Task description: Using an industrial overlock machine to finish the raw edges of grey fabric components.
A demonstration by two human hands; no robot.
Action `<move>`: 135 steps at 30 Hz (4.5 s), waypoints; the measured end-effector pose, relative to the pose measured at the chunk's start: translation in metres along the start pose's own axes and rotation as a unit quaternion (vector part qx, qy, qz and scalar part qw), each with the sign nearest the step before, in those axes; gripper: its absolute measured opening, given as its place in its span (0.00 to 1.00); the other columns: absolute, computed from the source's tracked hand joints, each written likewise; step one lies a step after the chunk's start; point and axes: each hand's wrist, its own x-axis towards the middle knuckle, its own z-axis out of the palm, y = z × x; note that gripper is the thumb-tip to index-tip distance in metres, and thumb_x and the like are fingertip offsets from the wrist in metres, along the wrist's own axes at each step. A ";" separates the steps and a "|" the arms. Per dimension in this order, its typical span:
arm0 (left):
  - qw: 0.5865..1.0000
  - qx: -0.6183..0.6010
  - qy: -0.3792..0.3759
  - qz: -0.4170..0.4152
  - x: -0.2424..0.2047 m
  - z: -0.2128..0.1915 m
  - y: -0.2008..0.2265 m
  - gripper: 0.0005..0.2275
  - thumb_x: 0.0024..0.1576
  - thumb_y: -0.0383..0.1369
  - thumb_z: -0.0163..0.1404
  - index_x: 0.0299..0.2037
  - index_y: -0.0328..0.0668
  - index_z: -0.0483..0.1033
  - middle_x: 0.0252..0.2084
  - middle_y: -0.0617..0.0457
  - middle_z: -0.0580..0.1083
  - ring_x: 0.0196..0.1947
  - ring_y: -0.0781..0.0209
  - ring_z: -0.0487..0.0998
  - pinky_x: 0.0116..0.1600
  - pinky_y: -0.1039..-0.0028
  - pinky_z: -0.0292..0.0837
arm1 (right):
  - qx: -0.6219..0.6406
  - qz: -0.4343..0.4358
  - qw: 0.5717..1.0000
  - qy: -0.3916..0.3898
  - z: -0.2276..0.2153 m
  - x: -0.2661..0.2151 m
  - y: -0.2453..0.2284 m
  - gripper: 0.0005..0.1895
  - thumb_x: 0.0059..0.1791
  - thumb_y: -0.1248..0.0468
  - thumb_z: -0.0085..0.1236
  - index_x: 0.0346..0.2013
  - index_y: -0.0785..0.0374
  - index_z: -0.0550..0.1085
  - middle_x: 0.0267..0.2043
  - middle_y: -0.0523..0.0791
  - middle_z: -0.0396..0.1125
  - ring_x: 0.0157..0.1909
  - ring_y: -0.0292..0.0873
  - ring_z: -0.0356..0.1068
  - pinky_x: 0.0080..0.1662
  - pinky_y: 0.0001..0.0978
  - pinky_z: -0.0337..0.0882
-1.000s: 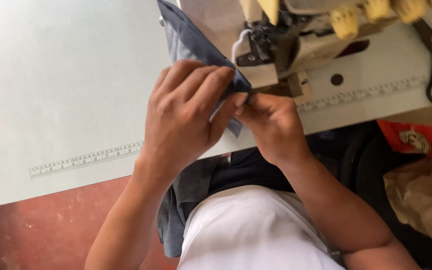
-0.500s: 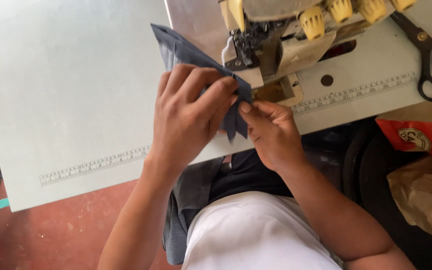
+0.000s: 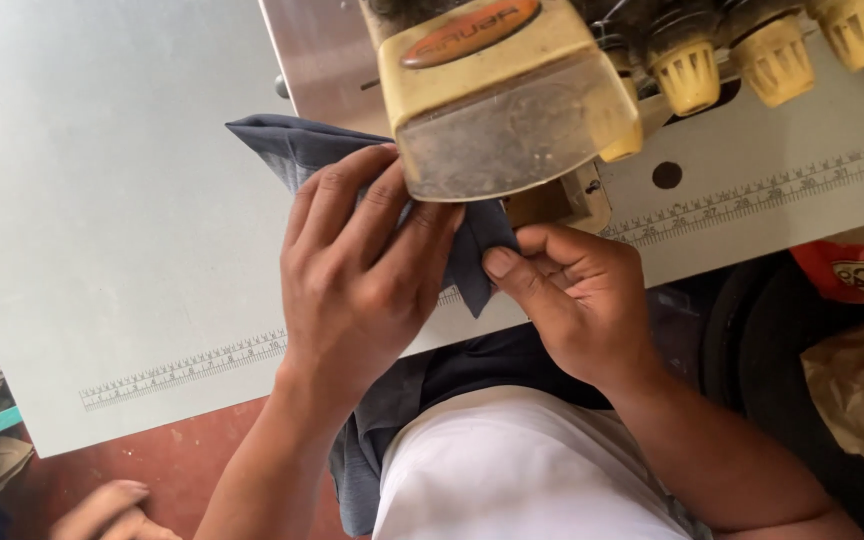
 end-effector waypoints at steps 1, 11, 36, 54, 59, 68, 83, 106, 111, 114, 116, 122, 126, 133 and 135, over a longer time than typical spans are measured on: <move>1.000 -0.001 0.001 -0.006 0.000 0.000 0.000 0.04 0.67 0.26 0.52 0.43 0.34 0.80 0.47 0.42 0.78 0.47 0.42 0.77 0.48 0.59 0.72 | -0.001 -0.003 1.000 -0.003 0.001 0.001 -0.003 0.08 0.51 0.64 0.61 0.30 0.65 0.77 0.24 0.41 0.73 0.29 0.31 0.71 0.35 0.23 0.73; 0.999 -0.024 0.034 0.014 -0.004 0.003 -0.008 0.06 0.66 0.27 0.53 0.46 0.29 0.79 0.48 0.42 0.77 0.48 0.41 0.77 0.49 0.55 0.72 | -0.030 -0.041 0.998 0.023 0.007 0.001 -0.022 0.14 0.52 0.57 0.57 0.27 0.62 0.80 0.22 0.43 0.76 0.27 0.35 0.77 0.37 0.25 0.77; 0.987 -0.060 -0.072 0.133 -0.025 -0.010 -0.030 0.13 0.69 0.28 0.43 0.60 0.36 0.75 0.62 0.42 0.72 0.63 0.41 0.74 0.67 0.44 0.69 | -0.037 -0.063 0.997 -0.004 -0.001 -0.001 -0.008 0.07 0.51 0.65 0.56 0.31 0.66 0.76 0.25 0.46 0.76 0.28 0.38 0.79 0.38 0.24 0.79; 0.971 -0.151 -0.098 0.158 -0.002 -0.005 -0.076 0.25 0.65 0.49 0.40 0.60 0.38 0.75 0.61 0.35 0.73 0.63 0.34 0.73 0.70 0.41 0.61 | -0.180 -0.209 0.960 0.049 -0.001 0.042 -0.005 0.22 0.49 0.63 0.63 0.57 0.63 0.72 0.60 0.48 0.69 0.63 0.49 0.70 0.69 0.41 0.68; 0.971 -0.136 -0.108 0.161 0.001 -0.003 -0.087 0.28 0.63 0.53 0.39 0.59 0.38 0.76 0.62 0.34 0.72 0.64 0.34 0.71 0.70 0.41 0.59 | -0.284 -0.278 0.916 0.047 -0.012 0.047 -0.002 0.19 0.50 0.62 0.62 0.54 0.65 0.73 0.58 0.51 0.70 0.62 0.56 0.69 0.67 0.48 0.66; 0.994 -0.013 -0.092 0.066 -0.005 -0.005 -0.099 0.33 0.60 0.62 0.41 0.59 0.41 0.77 0.58 0.39 0.73 0.59 0.41 0.71 0.62 0.50 0.65 | -0.514 -0.354 0.735 0.265 -0.160 0.093 0.048 0.16 0.62 0.73 0.77 0.59 0.84 0.82 0.54 0.60 0.78 0.55 0.51 0.77 0.53 0.41 0.75; 0.922 -0.218 -0.188 -0.258 -0.056 -0.055 -0.080 0.16 0.63 0.45 0.44 0.32 0.51 0.83 0.29 0.56 0.76 0.26 0.57 0.76 0.34 0.60 0.69 | -0.640 -0.029 0.757 0.127 -0.214 0.036 0.029 0.20 0.68 0.66 0.43 0.73 0.72 0.72 0.47 0.61 0.75 0.44 0.68 0.73 0.37 0.59 0.68; 0.884 -0.356 -0.205 -0.222 -0.058 -0.091 -0.070 0.11 0.53 0.24 0.56 0.41 0.51 0.71 0.29 0.57 0.77 0.23 0.61 0.71 0.31 0.72 0.64 | -0.770 -0.211 0.595 -0.098 0.042 0.030 -0.108 0.12 0.63 0.52 0.48 0.38 0.50 0.69 0.12 0.38 0.66 0.13 0.43 0.69 0.18 0.41 0.71; 0.896 -0.311 -0.169 -0.267 -0.077 -0.118 -0.098 0.14 0.52 0.21 0.58 0.45 0.50 0.76 0.41 0.52 0.84 0.36 0.62 0.87 0.37 0.75 0.87 | -0.703 -0.179 0.676 -0.132 -0.006 0.003 -0.097 0.08 0.63 0.56 0.45 0.40 0.49 0.68 0.14 0.35 0.62 0.10 0.37 0.56 0.13 0.34 0.60; 0.896 -0.184 -0.062 -0.399 -0.107 -0.151 -0.131 0.24 0.44 0.10 0.48 0.49 0.43 0.77 0.37 0.53 0.79 0.35 0.69 0.79 0.39 0.78 0.80 | -0.698 -0.177 0.683 -0.123 -0.086 -0.020 -0.065 0.09 0.59 0.53 0.49 0.34 0.45 0.69 0.12 0.33 0.50 0.14 0.36 0.46 0.19 0.33 0.48; 0.934 -0.129 -0.005 -0.333 -0.137 -0.166 -0.159 0.13 0.77 0.17 0.56 0.67 0.31 0.68 0.66 0.42 0.68 0.61 0.54 0.70 0.64 0.70 0.64 | -0.507 0.023 0.861 -0.022 -0.140 -0.025 -0.028 0.18 0.60 0.56 0.46 0.51 0.65 0.78 0.17 0.48 0.66 0.18 0.45 0.63 0.25 0.34 0.59; 0.968 -0.199 -0.064 -0.136 -0.037 -0.132 -0.067 0.16 0.64 0.36 0.46 0.49 0.27 0.79 0.38 0.45 0.79 0.34 0.53 0.76 0.42 0.65 0.69 | -0.336 -0.092 0.935 0.068 -0.419 0.076 0.272 0.14 0.80 0.57 0.38 0.59 0.65 0.60 0.52 0.52 0.60 0.49 0.52 0.62 0.47 0.49 0.63; 0.961 -0.256 -0.091 -0.058 -0.027 -0.065 -0.049 0.09 0.62 0.19 0.50 0.50 0.29 0.80 0.36 0.49 0.82 0.36 0.54 0.79 0.42 0.65 0.79 | -0.700 -0.182 0.683 0.103 -0.269 0.071 0.117 0.09 0.78 0.70 0.51 0.68 0.69 0.79 0.31 0.50 0.61 0.27 0.47 0.60 0.35 0.38 0.58; 0.974 -0.215 -0.071 -0.007 -0.019 -0.042 -0.038 0.06 0.63 0.23 0.55 0.48 0.31 0.79 0.40 0.45 0.79 0.36 0.50 0.77 0.39 0.65 0.74 | -0.603 -0.322 0.711 0.167 -0.229 0.090 0.092 0.11 0.65 0.76 0.61 0.62 0.78 0.78 0.47 0.60 0.69 0.46 0.58 0.70 0.43 0.45 0.68; 0.974 -0.215 -0.070 -0.009 -0.018 -0.041 -0.035 0.06 0.63 0.26 0.57 0.47 0.32 0.78 0.40 0.46 0.79 0.35 0.51 0.76 0.39 0.65 0.73 | -0.570 -0.333 0.733 0.166 -0.205 0.071 0.076 0.21 0.66 0.75 0.63 0.73 0.83 0.71 0.57 0.66 0.72 0.56 0.63 0.74 0.53 0.48 0.75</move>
